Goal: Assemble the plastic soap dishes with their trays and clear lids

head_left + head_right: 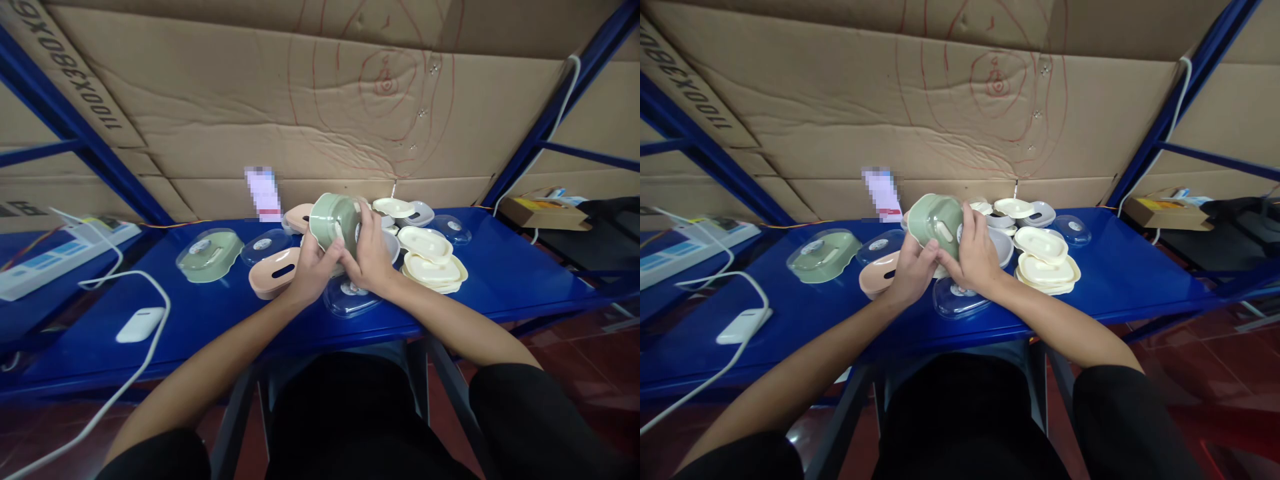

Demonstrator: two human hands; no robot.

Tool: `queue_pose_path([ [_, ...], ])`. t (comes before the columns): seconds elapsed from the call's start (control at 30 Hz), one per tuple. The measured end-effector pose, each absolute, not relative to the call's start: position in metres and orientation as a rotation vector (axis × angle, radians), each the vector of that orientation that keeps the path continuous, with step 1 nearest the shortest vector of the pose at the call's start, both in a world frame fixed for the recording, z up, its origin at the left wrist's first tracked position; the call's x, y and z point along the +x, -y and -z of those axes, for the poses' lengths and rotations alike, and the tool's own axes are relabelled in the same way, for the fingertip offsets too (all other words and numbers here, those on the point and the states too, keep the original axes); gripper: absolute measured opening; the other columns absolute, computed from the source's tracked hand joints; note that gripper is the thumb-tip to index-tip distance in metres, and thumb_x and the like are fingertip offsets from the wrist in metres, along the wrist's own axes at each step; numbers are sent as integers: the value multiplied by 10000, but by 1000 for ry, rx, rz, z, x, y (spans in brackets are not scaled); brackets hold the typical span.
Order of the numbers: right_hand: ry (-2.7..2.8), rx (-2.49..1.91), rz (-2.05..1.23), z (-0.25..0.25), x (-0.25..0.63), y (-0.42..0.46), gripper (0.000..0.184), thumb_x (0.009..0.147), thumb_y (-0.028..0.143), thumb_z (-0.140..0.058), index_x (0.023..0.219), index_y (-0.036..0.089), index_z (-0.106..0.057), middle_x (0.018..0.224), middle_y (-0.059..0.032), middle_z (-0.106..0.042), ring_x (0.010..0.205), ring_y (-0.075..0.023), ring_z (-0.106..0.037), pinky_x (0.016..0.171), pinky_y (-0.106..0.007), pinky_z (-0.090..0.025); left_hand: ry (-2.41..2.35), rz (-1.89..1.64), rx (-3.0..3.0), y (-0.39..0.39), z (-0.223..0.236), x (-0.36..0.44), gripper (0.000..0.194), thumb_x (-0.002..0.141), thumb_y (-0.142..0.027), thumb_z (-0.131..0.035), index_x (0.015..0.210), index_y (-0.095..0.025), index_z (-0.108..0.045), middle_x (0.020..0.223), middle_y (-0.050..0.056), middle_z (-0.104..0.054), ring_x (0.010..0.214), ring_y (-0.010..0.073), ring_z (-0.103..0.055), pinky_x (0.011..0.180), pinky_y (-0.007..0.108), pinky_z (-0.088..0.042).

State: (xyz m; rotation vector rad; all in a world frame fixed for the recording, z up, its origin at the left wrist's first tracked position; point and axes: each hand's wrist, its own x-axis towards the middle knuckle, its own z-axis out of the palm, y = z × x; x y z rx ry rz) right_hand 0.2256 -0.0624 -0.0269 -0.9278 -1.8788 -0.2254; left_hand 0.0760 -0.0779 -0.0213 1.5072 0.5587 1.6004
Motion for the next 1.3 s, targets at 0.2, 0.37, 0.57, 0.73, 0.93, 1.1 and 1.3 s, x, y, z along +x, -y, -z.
queue_pose_path([
  [0.2, 1838, -790, 313, 32, 225, 59, 856, 1080, 673, -303, 1745, 206, -33, 1618, -255, -404, 1490, -460, -447, 1218, -714, -424, -592, -1576, 1355, 79, 20, 76, 572, 773, -542, -939, 1199, -231, -718, 1160, 78, -801, 1112, 261, -766, 1058, 443, -610],
  [0.37, 1769, -781, 134, 26, 231, 60, 722, 1096, 623, -380, 1686, 224, -263, 1549, -222, -542, 1437, -395, -551, 1197, -645, -478, -528, -1575, 1210, 77, 10, 70, 497, 754, -436, -936, 1143, -217, -716, 1114, 82, -808, 1135, 303, -771, 1035, 468, -623],
  [0.57, 1699, -774, -289, 19, 236, 57, 592, 988, 713, -629, 1319, 223, -610, 1142, -110, -771, 975, -276, -745, 879, -456, -631, -430, -1537, 1059, 68, 2, 62, 649, 720, -422, -899, 1301, -247, -669, 1101, 92, -801, 1241, 383, -732, 1032, 510, -618],
  [0.73, 1687, -755, -42, 17, 236, 60, 683, 895, 731, -748, 1341, 236, -599, 1203, -119, -766, 1032, -291, -748, 905, -466, -629, -461, -1627, 1055, 61, 5, 64, 566, 784, -544, -893, 1217, -246, -685, 1185, 102, -779, 1316, 354, -694, 1064, 475, -595],
  [0.93, 1809, -598, 448, 16, 237, 65, 736, 917, 686, -768, 1441, 219, -548, 1168, -124, -771, 976, -279, -753, 832, -421, -636, -434, -1659, 1054, 57, -1, 64, 670, 849, -843, -677, 1089, -218, -712, 1099, 112, -794, 1209, 341, -738, 999, 447, -618],
  [1.1, 1885, -598, 485, 23, 234, 70, 736, 914, 683, -766, 1444, 217, -559, 1121, -129, -778, 949, -294, -754, 810, -435, -637, -590, -1707, 991, 52, -1, 53, 579, 851, -793, -655, 924, -220, -699, 847, 70, -757, 1002, 328, -783, 872, 433, -639],
  [1.3, 2003, -662, 105, 30, 222, 77, 794, 856, 696, -788, 1440, 210, -557, 1256, -166, -760, 1143, -342, -739, 975, -519, -621, -683, -1726, 965, 45, 0, 36, 673, 825, -893, -548, 816, -230, -664, 740, 76, -705, 845, 295, -778, 790, 413, -624],
])
